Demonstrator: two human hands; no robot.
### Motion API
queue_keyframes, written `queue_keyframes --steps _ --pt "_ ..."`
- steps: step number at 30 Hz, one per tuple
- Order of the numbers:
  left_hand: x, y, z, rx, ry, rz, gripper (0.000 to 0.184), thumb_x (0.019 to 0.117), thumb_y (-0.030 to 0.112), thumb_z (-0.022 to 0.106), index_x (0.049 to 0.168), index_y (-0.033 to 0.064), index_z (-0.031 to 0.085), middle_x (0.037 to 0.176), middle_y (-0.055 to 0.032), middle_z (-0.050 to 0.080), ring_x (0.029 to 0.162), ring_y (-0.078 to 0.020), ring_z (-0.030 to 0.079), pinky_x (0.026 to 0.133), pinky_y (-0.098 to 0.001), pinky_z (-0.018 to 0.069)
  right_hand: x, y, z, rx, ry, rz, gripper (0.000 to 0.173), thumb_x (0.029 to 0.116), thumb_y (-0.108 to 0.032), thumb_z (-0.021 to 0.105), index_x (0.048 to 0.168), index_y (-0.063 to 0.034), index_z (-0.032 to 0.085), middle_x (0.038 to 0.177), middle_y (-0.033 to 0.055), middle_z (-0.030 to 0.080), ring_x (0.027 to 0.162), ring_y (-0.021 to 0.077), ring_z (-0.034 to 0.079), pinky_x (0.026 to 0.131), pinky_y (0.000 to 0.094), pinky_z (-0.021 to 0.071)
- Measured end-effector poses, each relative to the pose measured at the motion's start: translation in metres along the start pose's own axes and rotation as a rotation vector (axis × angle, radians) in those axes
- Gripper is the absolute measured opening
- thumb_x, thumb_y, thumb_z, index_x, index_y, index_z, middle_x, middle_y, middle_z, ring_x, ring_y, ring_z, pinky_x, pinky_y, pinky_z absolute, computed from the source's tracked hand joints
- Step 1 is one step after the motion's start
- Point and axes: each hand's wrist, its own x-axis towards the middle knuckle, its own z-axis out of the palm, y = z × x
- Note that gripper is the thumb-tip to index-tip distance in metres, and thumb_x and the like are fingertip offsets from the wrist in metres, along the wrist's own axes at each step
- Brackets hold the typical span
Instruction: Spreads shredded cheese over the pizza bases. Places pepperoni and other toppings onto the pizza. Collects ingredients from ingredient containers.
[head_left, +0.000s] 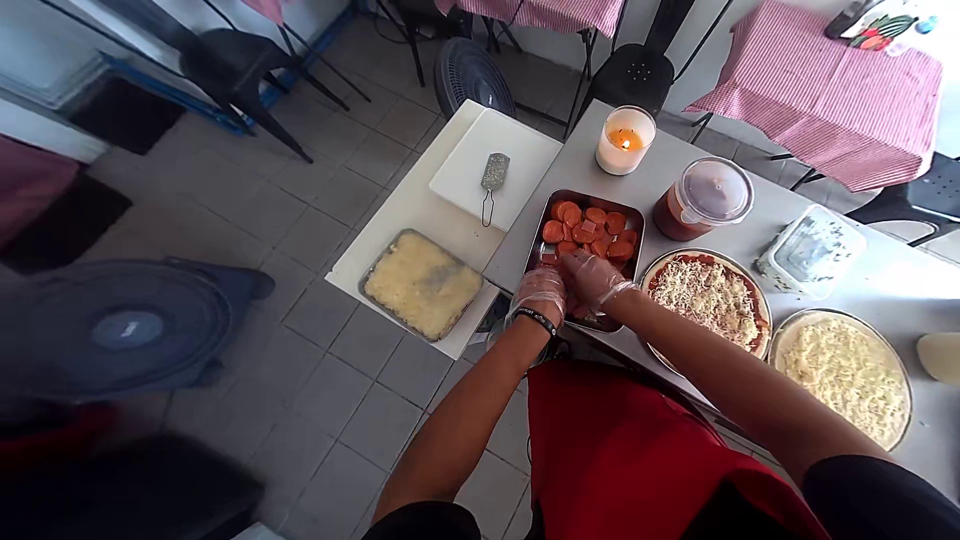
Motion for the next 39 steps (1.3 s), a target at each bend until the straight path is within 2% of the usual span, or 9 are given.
queue_keyframes --steps 3,7,12,14,17,21,25,32,39 --pt "-0.003 0.004 0.002 -0.026 -0.009 -0.033 0.029 0.0949 0.012 0.065 0.119 -0.0036 0.066 0.121 -0.0234 0.067 0.113 -0.0392 0.065 0.09 -0.0566 0.0549 0.003 -0.005 -0.006 0.063 0.112 -0.134 0.05 0.0933 -0.004 0.07 0.142 -0.0069 0.06 0.138 0.0197 0.061 0.123 0.0375 0.063 0.105 0.0539 0.0509" --pt "0.008 -0.021 0.01 -0.071 0.101 0.167 0.03 0.0928 0.01 0.069 0.12 -0.0018 0.067 0.122 -0.024 0.066 0.115 -0.0414 0.064 0.093 -0.0595 0.0536 0.02 -0.008 -0.014 -0.096 -0.054 -0.241 0.063 0.089 -0.003 0.072 0.149 -0.0088 0.054 0.148 0.0178 0.055 0.137 0.0347 0.053 0.116 0.0504 0.0409" --pt "-0.023 -0.091 0.021 -0.912 0.32 0.401 0.024 0.1022 0.012 0.059 0.125 0.0076 0.067 0.111 -0.0092 0.071 0.095 -0.0177 0.069 0.088 -0.04 0.0575 0.032 -0.013 0.002 -0.224 -0.07 -0.338 0.044 0.0973 -0.022 0.065 0.137 -0.0047 0.063 0.141 0.022 0.058 0.138 0.0401 0.05 0.114 0.0563 0.0411" --pt "-0.042 -0.099 0.043 -1.349 0.273 0.279 0.024 0.1035 0.007 0.051 0.124 0.0016 0.063 0.102 -0.0084 0.068 0.083 -0.0141 0.066 0.078 -0.0329 0.0576 0.027 -0.009 0.008 -0.232 -0.072 -0.441 0.031 0.0983 -0.024 0.062 0.125 -0.0103 0.071 0.131 0.0182 0.065 0.126 0.0382 0.059 0.106 0.0585 0.0471" --pt "-0.057 -0.087 0.075 -1.689 0.066 -0.004 0.021 0.1082 0.011 0.045 0.12 -0.0007 0.058 0.091 -0.0059 0.064 0.075 -0.0136 0.064 0.071 -0.0291 0.0568 0.009 -0.007 -0.008 -0.307 -0.339 -0.512 0.032 0.0998 -0.02 0.062 0.131 -0.0143 0.068 0.131 0.0156 0.063 0.123 0.0375 0.059 0.104 0.0594 0.0467" --pt "-0.063 -0.069 0.104 -1.796 -0.08 -0.079 0.018 0.1084 0.012 0.046 0.115 0.0002 0.057 0.085 -0.0039 0.061 0.069 -0.0111 0.061 0.067 -0.0249 0.0558 -0.008 0.007 -0.02 -0.362 -0.525 -0.53 0.078 0.0818 -0.01 0.079 0.153 -0.0226 0.051 0.154 0.0145 0.048 0.136 0.0409 0.048 0.11 0.06 0.0411" --pt "-0.061 -0.058 0.112 -1.8 -0.077 -0.036 0.017 0.1079 0.011 0.048 0.115 -0.0009 0.058 0.084 -0.0042 0.061 0.066 -0.0105 0.062 0.065 -0.0244 0.0563 -0.003 0.026 -0.002 -0.326 -0.392 -0.694 0.059 0.0883 -0.004 0.073 0.145 -0.0156 0.06 0.141 0.0204 0.058 0.126 0.0429 0.056 0.107 0.058 0.0424" --pt "-0.076 -0.059 0.078 -1.867 0.147 0.058 0.02 0.108 0.008 0.041 0.113 -0.0008 0.059 0.084 -0.0043 0.064 0.069 -0.0104 0.064 0.068 -0.0246 0.0578 -0.005 0.0 0.01 -0.182 -0.231 -0.315 0.036 0.0977 -0.001 0.059 0.133 -0.0046 0.065 0.132 0.0243 0.062 0.129 0.0414 0.056 0.11 0.0538 0.0444" --pt "-0.039 -0.031 0.049 -2.049 0.297 0.026 0.036 0.1128 0.023 0.033 0.117 -0.0015 0.06 0.097 -0.0118 0.067 0.084 -0.0193 0.067 0.079 -0.0333 0.0582 -0.021 0.018 -0.035 0.904 -0.055 0.171 0.035 0.087 -0.001 0.078 0.12 -0.0057 0.067 0.106 0.0135 0.069 0.09 0.0219 0.068 0.081 0.0417 0.0586"
